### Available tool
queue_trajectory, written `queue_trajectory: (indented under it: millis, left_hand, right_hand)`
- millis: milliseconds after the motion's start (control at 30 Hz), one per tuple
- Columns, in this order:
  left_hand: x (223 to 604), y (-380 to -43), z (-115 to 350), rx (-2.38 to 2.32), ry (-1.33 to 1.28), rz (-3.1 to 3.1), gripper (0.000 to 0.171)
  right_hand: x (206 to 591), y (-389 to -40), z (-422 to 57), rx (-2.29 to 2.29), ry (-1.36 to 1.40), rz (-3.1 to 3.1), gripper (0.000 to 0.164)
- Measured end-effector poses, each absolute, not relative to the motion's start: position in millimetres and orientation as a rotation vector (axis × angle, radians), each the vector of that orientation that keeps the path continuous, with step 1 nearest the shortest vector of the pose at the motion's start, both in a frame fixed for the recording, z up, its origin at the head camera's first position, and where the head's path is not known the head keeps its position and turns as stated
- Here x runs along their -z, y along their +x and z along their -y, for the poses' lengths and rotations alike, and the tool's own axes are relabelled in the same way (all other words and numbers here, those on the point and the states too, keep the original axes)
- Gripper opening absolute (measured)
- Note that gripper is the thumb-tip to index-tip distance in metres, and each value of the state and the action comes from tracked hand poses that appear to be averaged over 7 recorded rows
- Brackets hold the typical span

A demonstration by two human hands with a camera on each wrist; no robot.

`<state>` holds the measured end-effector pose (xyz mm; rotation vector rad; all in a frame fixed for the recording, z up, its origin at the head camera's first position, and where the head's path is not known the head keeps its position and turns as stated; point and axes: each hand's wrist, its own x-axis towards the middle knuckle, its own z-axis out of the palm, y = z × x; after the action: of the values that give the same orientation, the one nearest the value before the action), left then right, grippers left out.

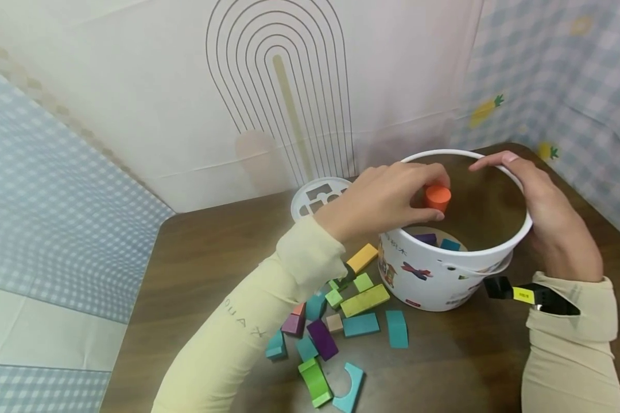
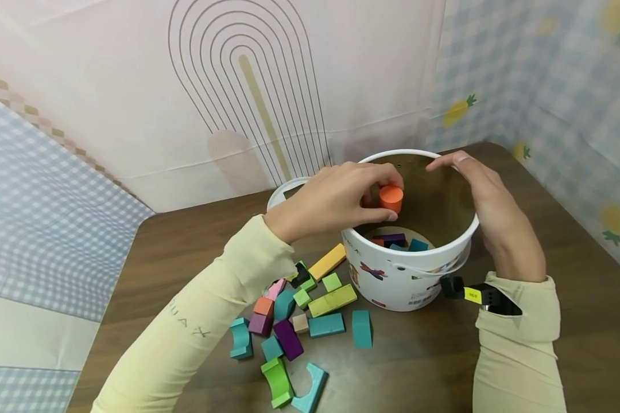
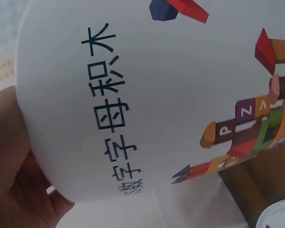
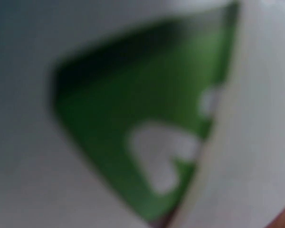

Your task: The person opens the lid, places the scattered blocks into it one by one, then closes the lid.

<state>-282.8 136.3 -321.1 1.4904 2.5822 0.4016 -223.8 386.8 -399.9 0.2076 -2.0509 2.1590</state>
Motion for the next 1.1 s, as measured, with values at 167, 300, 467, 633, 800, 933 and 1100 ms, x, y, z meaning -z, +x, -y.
queue_trajectory:
  millis: [167,300,467,633,800,933,1100]
  left_hand:
    - [323,-286,-142,-0.374,1.457,-2.584,0.036]
    - [325,-284,-149,-0.389,1.365,-2.573,0.035]
    - [324,-281,-157,-0.323,1.296,-2.589,0.030]
    - [320,-281,-163,-0.195,1.308,-2.554,0.024]
    - [318,-282,-169,-0.079,1.305,-2.481,0.021]
    - [317,-283,-178,0.036,1.310,-2.453,0.019]
    - [321,-281,-183,0.113,1.280,-2.442,0.018]
  right_hand:
    - [399,-222,-385,-2.169,0.209,2.055,0.042]
    - [397,-220,-387,-2.177,0.169,2.078,0.042]
    - [395,-219,-390,-2.182,0.200,2.041,0.041]
    - [395,-221,-389,-2.178,0.249,1.999,0.040]
    - [396,-222,-394,-2.195,0.270,1.994,0.040]
    - [398,-221,-400,-2.153,0.246,2.040,0.041]
    - [401,-220,-400,-2.128,0.240,2.061,0.042]
